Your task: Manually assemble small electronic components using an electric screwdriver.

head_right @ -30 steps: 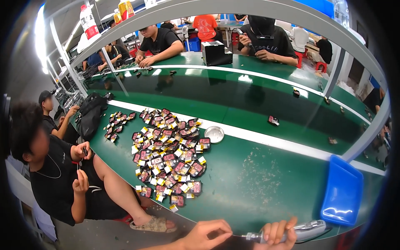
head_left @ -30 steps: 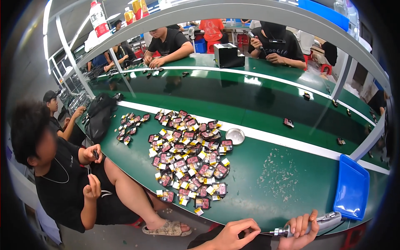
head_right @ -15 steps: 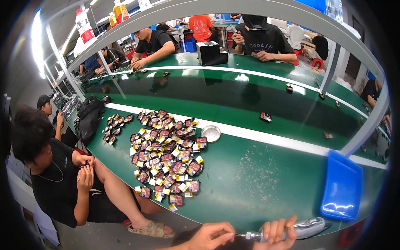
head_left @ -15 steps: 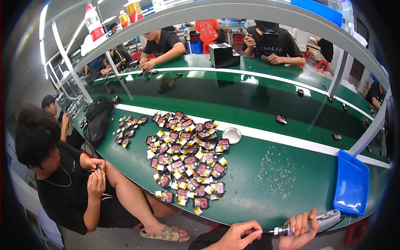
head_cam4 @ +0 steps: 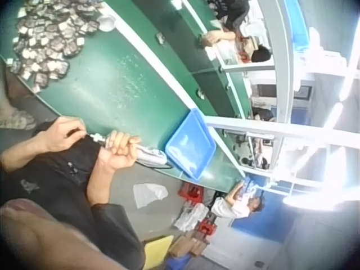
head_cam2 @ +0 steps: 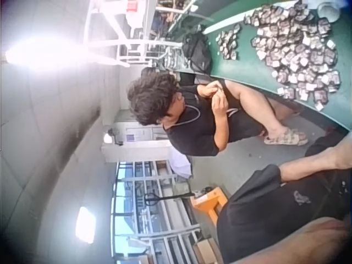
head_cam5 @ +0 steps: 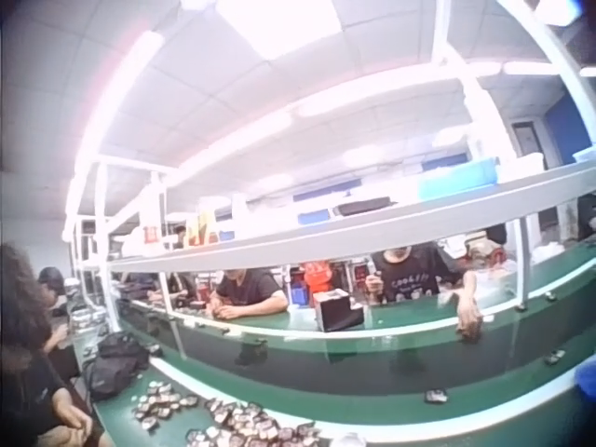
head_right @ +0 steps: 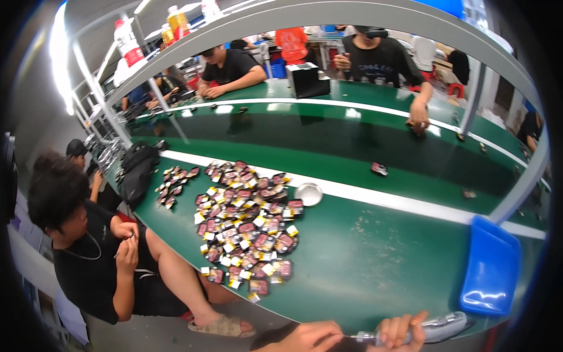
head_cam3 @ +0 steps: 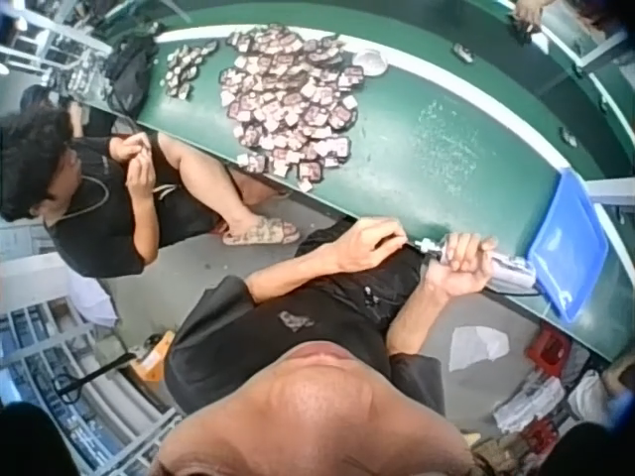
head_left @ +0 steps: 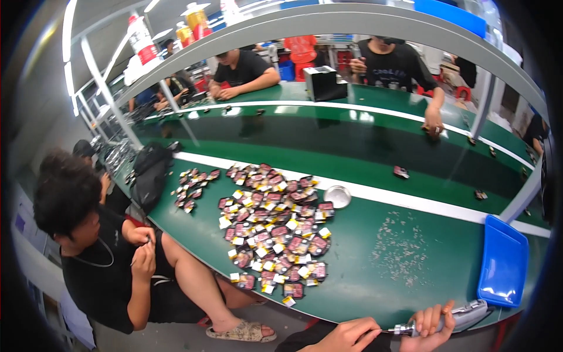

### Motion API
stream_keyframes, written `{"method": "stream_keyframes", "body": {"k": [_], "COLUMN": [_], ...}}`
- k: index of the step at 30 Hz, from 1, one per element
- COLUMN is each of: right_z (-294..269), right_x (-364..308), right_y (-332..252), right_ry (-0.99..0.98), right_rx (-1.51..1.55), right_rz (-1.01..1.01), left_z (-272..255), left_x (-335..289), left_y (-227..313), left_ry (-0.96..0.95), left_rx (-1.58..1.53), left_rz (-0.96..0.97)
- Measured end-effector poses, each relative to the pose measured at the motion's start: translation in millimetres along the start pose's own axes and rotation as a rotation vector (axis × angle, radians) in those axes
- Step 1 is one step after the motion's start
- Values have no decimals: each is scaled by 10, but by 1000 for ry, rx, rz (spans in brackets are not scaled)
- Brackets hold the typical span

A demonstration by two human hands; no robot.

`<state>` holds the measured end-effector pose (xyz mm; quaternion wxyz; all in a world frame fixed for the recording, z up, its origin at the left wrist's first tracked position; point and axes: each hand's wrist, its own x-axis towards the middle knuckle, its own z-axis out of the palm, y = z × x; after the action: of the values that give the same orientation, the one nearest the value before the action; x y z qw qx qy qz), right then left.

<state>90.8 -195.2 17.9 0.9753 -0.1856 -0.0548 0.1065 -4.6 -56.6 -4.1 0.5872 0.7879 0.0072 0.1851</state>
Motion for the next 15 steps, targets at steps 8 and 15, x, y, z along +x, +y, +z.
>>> {"method": "stream_keyframes", "body": {"k": [8, 15], "right_z": [-78, -163], "right_x": [94, 145], "right_y": [88, -42], "right_ry": [128, 24], "right_rx": [101, 71], "right_rz": [-41, -41], "left_z": [-1, 98], "left_x": [10, 96], "left_y": [-85, -107], "left_ry": [-105, -76], "left_rx": [-322, -381], "left_rz": [-273, -192]}}
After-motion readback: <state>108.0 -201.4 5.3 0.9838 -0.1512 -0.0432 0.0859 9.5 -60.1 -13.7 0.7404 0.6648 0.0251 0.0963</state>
